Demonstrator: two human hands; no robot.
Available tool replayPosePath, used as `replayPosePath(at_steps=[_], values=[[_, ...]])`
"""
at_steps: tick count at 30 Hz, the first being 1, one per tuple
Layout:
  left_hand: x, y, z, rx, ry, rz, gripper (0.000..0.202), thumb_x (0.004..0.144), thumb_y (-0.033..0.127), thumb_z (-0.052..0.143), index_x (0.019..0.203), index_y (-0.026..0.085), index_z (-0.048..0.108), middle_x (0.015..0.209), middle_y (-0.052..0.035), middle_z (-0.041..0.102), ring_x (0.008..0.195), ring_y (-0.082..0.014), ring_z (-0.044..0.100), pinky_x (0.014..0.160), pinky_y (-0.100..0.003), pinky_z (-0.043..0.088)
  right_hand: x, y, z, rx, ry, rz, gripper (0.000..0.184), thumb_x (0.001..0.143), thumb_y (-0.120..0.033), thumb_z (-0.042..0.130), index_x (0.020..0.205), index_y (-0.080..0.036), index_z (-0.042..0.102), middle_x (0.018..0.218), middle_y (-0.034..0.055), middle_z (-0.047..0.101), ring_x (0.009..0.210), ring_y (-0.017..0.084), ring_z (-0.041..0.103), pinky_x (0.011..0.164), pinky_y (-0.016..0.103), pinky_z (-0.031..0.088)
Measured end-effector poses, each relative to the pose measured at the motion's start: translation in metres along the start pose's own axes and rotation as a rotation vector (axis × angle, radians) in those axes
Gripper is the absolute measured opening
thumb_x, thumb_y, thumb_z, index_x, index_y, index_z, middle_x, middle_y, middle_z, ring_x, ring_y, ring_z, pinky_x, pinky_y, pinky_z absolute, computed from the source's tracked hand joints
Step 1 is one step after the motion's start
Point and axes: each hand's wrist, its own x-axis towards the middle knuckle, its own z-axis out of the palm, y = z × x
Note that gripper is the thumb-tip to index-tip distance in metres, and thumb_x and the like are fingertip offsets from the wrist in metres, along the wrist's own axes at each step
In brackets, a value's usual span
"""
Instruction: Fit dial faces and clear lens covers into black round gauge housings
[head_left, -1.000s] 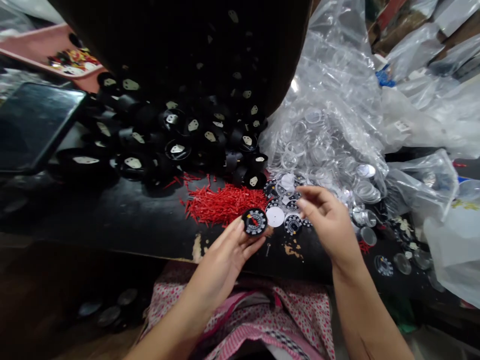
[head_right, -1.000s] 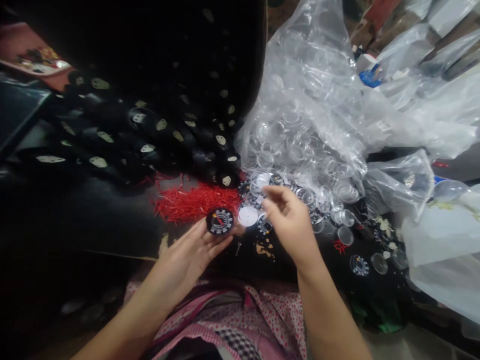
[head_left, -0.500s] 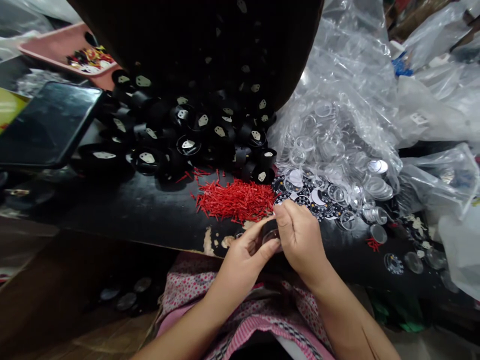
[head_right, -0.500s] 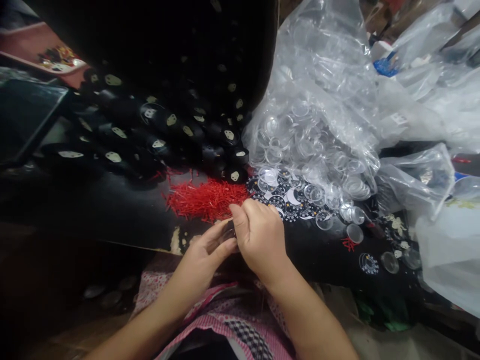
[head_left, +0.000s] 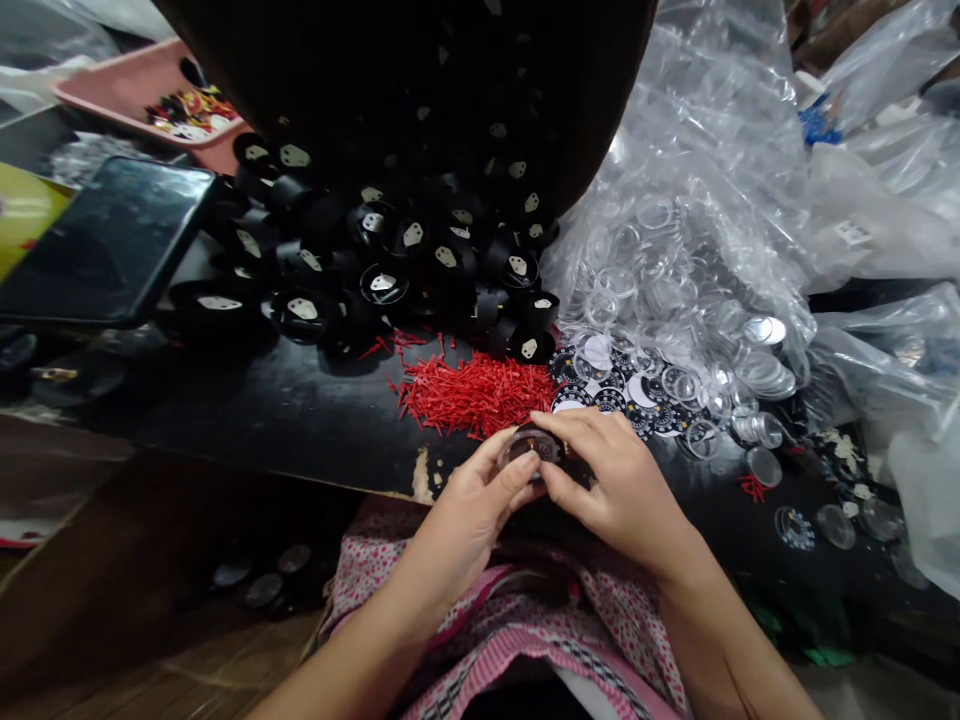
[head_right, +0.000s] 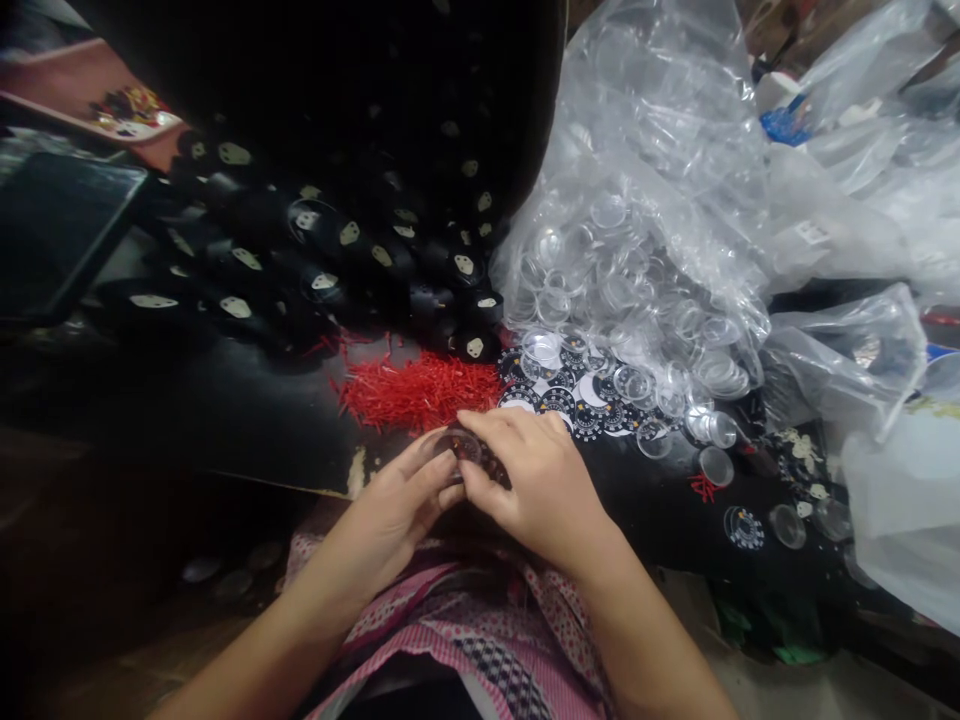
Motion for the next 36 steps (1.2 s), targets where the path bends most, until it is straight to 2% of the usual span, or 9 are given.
replayPosePath(at_steps=[7, 13, 16, 18, 20, 22, 29, 34, 36], values=[[0.004, -0.006, -0.005, 0.053, -0.014, 0.042, 0.033, 0.080, 0.026, 0.076, 0.113, 0.024, 0.070, 0.125, -0.0046, 0.068, 0.115, -0.0240, 0.063, 0.094, -0.031, 0.055, 0.001, -0.006, -0.004, 0.111, -0.035, 0.002, 0.046, 0.092, -0.017, 0.052, 0.138, -0.023, 0.051, 0.134, 0.0079, 0.058, 0.124, 0.022, 0.052, 0.103, 0.043, 0.040], [0.001, -0.002, -0.009, 0.126, -0.018, 0.075, 0.034, 0.083, 0.029, 0.073, 0.117, 0.025, 0.069, 0.125, -0.0049, 0.069, 0.117, -0.0247, 0.063, 0.095, -0.033, 0.055, 0.000, -0.002, -0.004, 0.200, -0.030, 0.026, 0.042, 0.095, -0.016, 0.049, 0.135, -0.026, 0.053, 0.131, 0.0067, 0.060, 0.122, 0.021, 0.053, 0.104, 0.043, 0.041], [-0.002, -0.001, -0.007, 0.290, 0.020, 0.123, 0.035, 0.082, 0.029, 0.072, 0.116, 0.025, 0.070, 0.123, -0.0047, 0.070, 0.115, -0.0249, 0.065, 0.099, -0.035, 0.052, 0.003, -0.005, 0.000, 0.281, 0.033, 0.102, 0.029, 0.099, -0.024, 0.047, 0.124, -0.025, 0.060, 0.118, 0.0063, 0.064, 0.111, 0.019, 0.058, 0.096, 0.037, 0.045], [-0.004, -0.002, -0.003, 0.364, 0.025, 0.149, 0.035, 0.080, 0.029, 0.073, 0.115, 0.026, 0.071, 0.123, -0.0040, 0.071, 0.115, -0.0252, 0.065, 0.102, -0.036, 0.050, 0.007, -0.010, 0.004, 0.247, 0.118, 0.200, 0.023, 0.100, -0.034, 0.045, 0.104, -0.021, 0.063, 0.099, 0.0051, 0.066, 0.092, 0.018, 0.060, 0.082, 0.033, 0.046], [-0.007, -0.003, 0.001, 0.392, 0.002, 0.164, 0.036, 0.080, 0.028, 0.073, 0.116, 0.027, 0.071, 0.124, -0.0028, 0.070, 0.119, -0.0250, 0.063, 0.105, -0.036, 0.048, 0.010, -0.014, 0.010, 0.134, 0.190, 0.248, 0.033, 0.102, -0.040, 0.039, 0.080, -0.021, 0.056, 0.077, 0.0024, 0.061, 0.074, 0.017, 0.055, 0.071, 0.032, 0.041], [-0.009, -0.005, 0.003, 0.402, -0.020, 0.162, 0.036, 0.080, 0.028, 0.073, 0.117, 0.029, 0.071, 0.127, -0.0013, 0.069, 0.121, -0.0240, 0.062, 0.106, -0.036, 0.046, 0.013, -0.017, 0.014, 0.022, 0.231, 0.218, 0.039, 0.103, -0.037, 0.032, 0.068, -0.022, 0.045, 0.065, 0.0002, 0.053, 0.064, 0.016, 0.048, 0.066, 0.032, 0.035], [-0.015, -0.004, -0.001, 0.439, 0.004, 0.169, 0.037, 0.080, 0.029, 0.074, 0.117, 0.031, 0.070, 0.127, 0.0003, 0.069, 0.120, -0.0224, 0.062, 0.105, -0.033, 0.046, 0.017, -0.017, 0.018, 0.035, 0.271, 0.110, 0.039, 0.102, -0.026, 0.028, 0.065, -0.022, 0.038, 0.061, -0.0015, 0.046, 0.059, 0.014, 0.041, 0.066, 0.032, 0.030], [-0.014, -0.001, -0.007, 0.613, 0.005, 0.209, 0.036, 0.084, 0.032, 0.069, 0.120, 0.031, 0.068, 0.123, -0.0021, 0.071, 0.117, -0.0254, 0.064, 0.102, -0.036, 0.048, 0.016, -0.021, 0.014, 0.041, 0.136, 0.205, 0.042, 0.102, -0.048, 0.036, 0.072, -0.021, 0.047, 0.068, -0.0010, 0.054, 0.066, 0.015, 0.047, 0.069, 0.031, 0.030], [-0.013, -0.001, -0.009, 0.696, -0.006, 0.245, 0.036, 0.085, 0.032, 0.068, 0.121, 0.030, 0.068, 0.120, -0.0033, 0.072, 0.114, -0.0262, 0.065, 0.102, -0.037, 0.047, 0.016, -0.021, 0.015, -0.012, 0.141, 0.204, 0.045, 0.102, -0.050, 0.033, 0.070, -0.021, 0.046, 0.067, -0.0007, 0.053, 0.064, 0.015, 0.046, 0.068, 0.031, 0.029]])
